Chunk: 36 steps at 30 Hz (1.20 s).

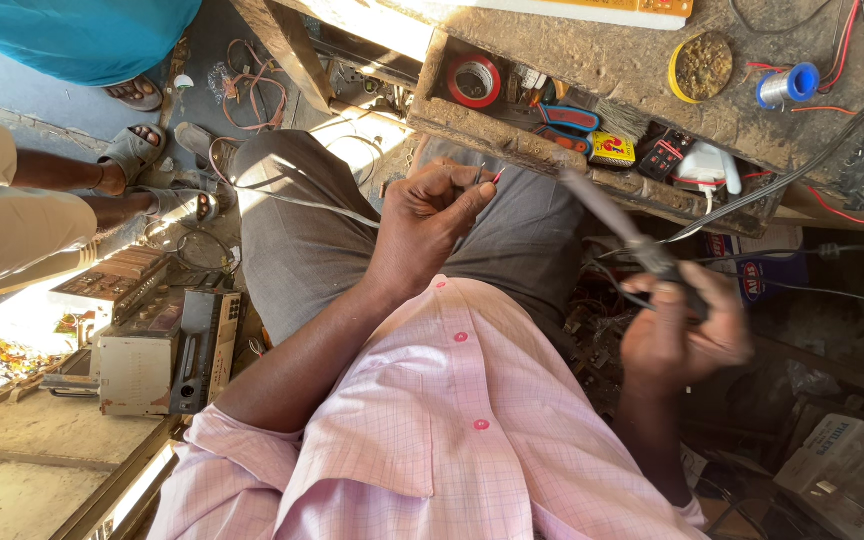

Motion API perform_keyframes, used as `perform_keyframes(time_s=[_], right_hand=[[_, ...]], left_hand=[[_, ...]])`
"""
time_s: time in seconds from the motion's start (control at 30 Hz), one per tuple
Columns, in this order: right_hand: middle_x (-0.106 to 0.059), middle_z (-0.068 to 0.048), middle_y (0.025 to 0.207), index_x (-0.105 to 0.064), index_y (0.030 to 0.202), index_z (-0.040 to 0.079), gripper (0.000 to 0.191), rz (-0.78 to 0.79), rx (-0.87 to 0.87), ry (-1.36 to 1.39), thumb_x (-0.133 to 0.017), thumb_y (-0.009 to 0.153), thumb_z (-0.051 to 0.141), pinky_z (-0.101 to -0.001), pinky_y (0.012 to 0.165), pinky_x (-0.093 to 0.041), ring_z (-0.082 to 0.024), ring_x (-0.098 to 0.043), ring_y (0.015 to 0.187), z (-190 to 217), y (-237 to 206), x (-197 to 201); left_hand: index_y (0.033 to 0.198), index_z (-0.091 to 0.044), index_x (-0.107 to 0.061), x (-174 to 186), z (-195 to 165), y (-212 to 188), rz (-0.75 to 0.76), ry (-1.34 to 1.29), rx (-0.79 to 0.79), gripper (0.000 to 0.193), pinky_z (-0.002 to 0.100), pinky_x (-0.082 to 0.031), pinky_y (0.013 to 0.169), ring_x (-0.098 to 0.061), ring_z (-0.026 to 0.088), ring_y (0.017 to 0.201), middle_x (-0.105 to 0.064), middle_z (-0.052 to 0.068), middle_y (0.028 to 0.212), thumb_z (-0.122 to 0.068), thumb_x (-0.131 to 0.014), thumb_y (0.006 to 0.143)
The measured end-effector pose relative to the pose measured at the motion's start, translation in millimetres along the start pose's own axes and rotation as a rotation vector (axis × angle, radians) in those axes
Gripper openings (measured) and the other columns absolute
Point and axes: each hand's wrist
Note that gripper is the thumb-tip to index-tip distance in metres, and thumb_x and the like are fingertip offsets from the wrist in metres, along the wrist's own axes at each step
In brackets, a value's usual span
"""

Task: The person sits on the floor and repairs electronic circuit boards. They strip insulation from wires by hand, solder connections on a green circuit board using a soldering iron, reposition the board on the workbench, and handle wires and components from a tool drawer.

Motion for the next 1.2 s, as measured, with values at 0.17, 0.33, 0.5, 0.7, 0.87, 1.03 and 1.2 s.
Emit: perform_keyframes(time_s=[0.17, 0.33, 0.5, 0.7, 0.87, 1.03, 1.2], right_hand=[[-0.062, -0.018, 0.103, -0.053, 0.129, -0.004, 0.024, -0.230, -0.023, 0.115, -0.064, 0.109, 0.004, -0.0329, 0.057, -0.056, -0.023, -0.063, 0.071, -2.8, 7.8, 56.7], [-0.064, -0.023, 0.100, -0.056, 0.121, -0.004, 0.021, -0.453, 0.069, 0.010, -0.070, 0.115, 0.010, -0.0307, 0.058, -0.051, -0.020, -0.059, 0.071, 12.8, 19.3, 132.7], [-0.074, -0.023, 0.096, -0.065, 0.114, -0.003, 0.020, -0.779, 0.109, -0.248, -0.077, 0.108, 0.011, -0.0323, 0.058, -0.057, -0.019, -0.064, 0.065, 29.0, 27.1, 173.1], [-0.077, -0.017, 0.104, -0.068, 0.129, -0.003, 0.023, -0.756, 0.022, -0.605, -0.076, 0.112, 0.011, -0.0296, 0.064, -0.063, -0.017, -0.074, 0.078, 12.0, 31.6, 184.4], [-0.074, -0.014, 0.105, -0.067, 0.127, -0.007, 0.024, -0.661, 0.091, -0.616, -0.076, 0.112, 0.010, -0.0285, 0.061, -0.061, -0.015, -0.071, 0.077, -28.3, 70.5, 218.9], [-0.073, -0.021, 0.099, -0.071, 0.115, -0.009, 0.034, -0.574, 0.206, -0.952, -0.080, 0.105, 0.022, -0.0404, 0.066, -0.058, -0.028, -0.069, 0.079, -100.3, 124.0, 257.8], [-0.073, -0.028, 0.098, -0.075, 0.108, -0.010, 0.037, -0.481, 0.286, -1.412, -0.077, 0.096, 0.025, -0.0548, 0.078, -0.052, -0.043, -0.068, 0.086, -146.2, 123.0, 278.4]], left_hand=[[0.106, -0.001, -0.074, 6.1, -3.2, -3.0, 0.097, -0.284, 0.050, 0.011, 0.025, -0.039, 0.057, -0.047, 0.005, 0.065, -0.057, -0.001, 0.073, -0.011, -0.073, 0.103], [0.102, -0.002, -0.073, 10.4, -12.4, -8.7, 0.028, -0.234, 0.219, 0.011, 0.024, -0.040, 0.054, -0.054, 0.006, 0.066, -0.062, -0.001, 0.076, -0.011, -0.073, 0.097], [0.103, 0.001, -0.073, 8.2, -15.5, -19.6, 0.040, 0.139, -0.014, 0.010, 0.022, -0.047, 0.066, -0.056, 0.005, 0.075, -0.062, -0.004, 0.086, -0.008, -0.072, 0.101], [0.110, -0.001, -0.069, 3.7, -5.2, -33.2, -0.015, -0.084, -0.012, 0.006, 0.023, -0.041, 0.062, -0.050, 0.005, 0.072, -0.064, 0.000, 0.090, -0.003, -0.065, 0.106], [0.109, -0.005, -0.063, 10.8, 5.8, -39.9, -0.112, -0.204, -0.069, 0.001, 0.026, -0.046, 0.065, -0.053, 0.007, 0.073, -0.063, 0.001, 0.090, -0.006, -0.063, 0.108], [0.105, -0.005, -0.062, 26.8, 3.7, -36.5, -0.222, -0.145, -0.095, 0.009, 0.024, -0.044, 0.059, -0.052, 0.006, 0.067, -0.058, -0.001, 0.081, -0.014, -0.063, 0.105], [0.103, -0.007, -0.061, 46.3, -3.5, -27.4, -0.278, -0.134, -0.163, 0.012, 0.020, -0.038, 0.054, -0.048, 0.003, 0.063, -0.056, -0.003, 0.079, -0.019, -0.062, 0.107]])
Point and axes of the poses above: each hand's wrist, its own y-axis towards the middle knuckle, its own x-axis out of the back of the hand, z = x × y
